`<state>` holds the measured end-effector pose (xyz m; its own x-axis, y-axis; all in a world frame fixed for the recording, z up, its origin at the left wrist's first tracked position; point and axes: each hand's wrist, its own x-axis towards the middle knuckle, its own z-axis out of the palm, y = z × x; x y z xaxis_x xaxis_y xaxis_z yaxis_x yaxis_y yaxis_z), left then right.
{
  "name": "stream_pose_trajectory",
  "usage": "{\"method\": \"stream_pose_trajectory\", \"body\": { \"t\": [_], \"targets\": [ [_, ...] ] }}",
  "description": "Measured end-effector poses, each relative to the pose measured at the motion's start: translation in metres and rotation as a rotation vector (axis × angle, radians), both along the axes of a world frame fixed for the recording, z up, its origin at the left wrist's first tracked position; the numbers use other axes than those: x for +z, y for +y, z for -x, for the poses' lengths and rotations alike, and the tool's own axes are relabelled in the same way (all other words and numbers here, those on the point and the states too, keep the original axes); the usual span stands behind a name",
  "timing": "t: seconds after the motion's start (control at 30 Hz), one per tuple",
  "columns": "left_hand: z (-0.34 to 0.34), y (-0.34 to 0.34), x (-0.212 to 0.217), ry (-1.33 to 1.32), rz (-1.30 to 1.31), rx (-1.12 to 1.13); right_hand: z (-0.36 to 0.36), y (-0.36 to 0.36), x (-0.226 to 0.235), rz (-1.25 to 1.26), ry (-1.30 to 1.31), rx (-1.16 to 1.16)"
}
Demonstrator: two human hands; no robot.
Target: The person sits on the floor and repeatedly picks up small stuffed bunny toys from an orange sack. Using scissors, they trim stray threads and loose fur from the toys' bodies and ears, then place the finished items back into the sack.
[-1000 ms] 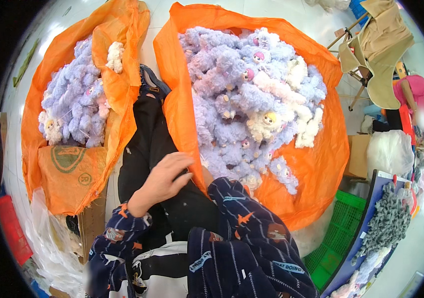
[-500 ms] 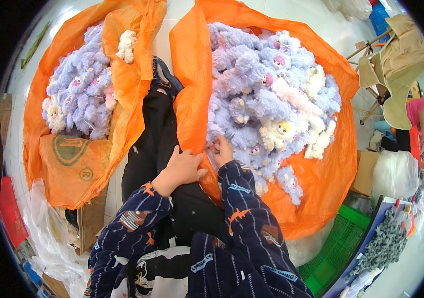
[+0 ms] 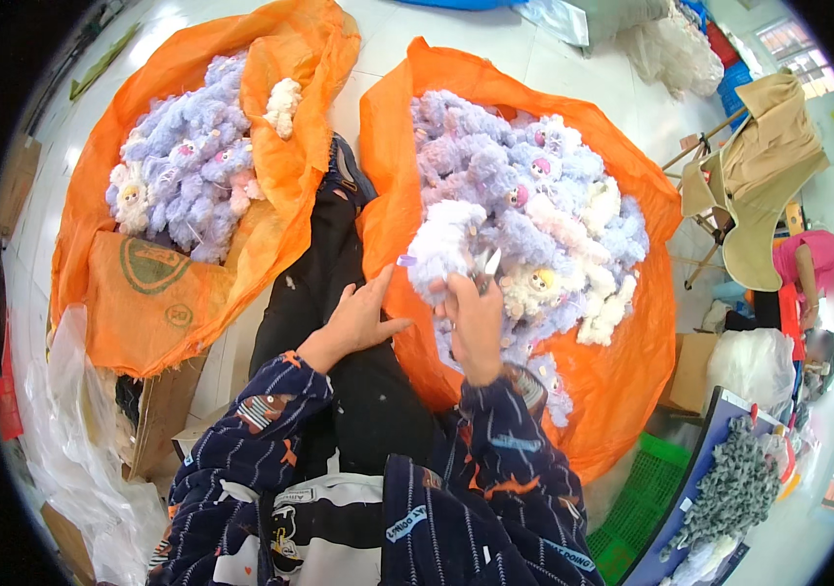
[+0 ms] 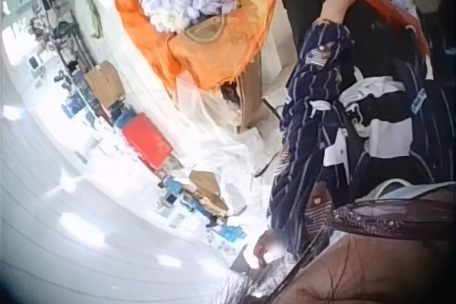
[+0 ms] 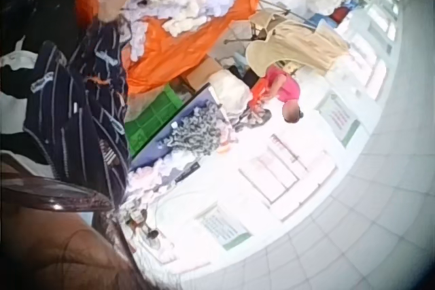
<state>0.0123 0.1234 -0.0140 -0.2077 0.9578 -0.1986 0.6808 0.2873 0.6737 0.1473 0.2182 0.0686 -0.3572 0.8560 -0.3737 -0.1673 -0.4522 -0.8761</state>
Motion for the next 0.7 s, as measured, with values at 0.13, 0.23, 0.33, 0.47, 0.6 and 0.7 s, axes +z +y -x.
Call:
{"method": "stream_pose_trajectory", "body": {
  "t": [0.13, 0.23, 0.33, 0.47, 0.6, 0.7],
  "targets": [
    [-0.008, -0.021, 0.024, -0.008, -0.521, 0.092, -0.018, -0.062, 0.054, 0.142, 0.218, 0.088],
    [-0.014, -0.052, 0.041, -0.473, -0.697, 0.327, -0.021, -0.101, 0.074, 0.434, 0.404, 0.205],
    [0.006, -0.084, 0.076, -0.401, -0.887, 0.189, -0.017, -0.118, 0.084, 0.556, 0.476, 0.414],
    [0.013, -0.131, 0.102, -0.713, -0.564, 0.19, -0.001, -0.124, 0.08, 0.529, 0.29, 0.56],
    [0.013, -0.16, 0.084, -0.876, -0.38, 0.306, 0.012, -0.142, 0.049, 0.077, -0.022, 0.342],
    [0.011, -0.174, 0.085, -1.097, -0.285, 0.428, 0.013, -0.156, 0.04, -0.119, -0.198, 0.436]
  ]
}}
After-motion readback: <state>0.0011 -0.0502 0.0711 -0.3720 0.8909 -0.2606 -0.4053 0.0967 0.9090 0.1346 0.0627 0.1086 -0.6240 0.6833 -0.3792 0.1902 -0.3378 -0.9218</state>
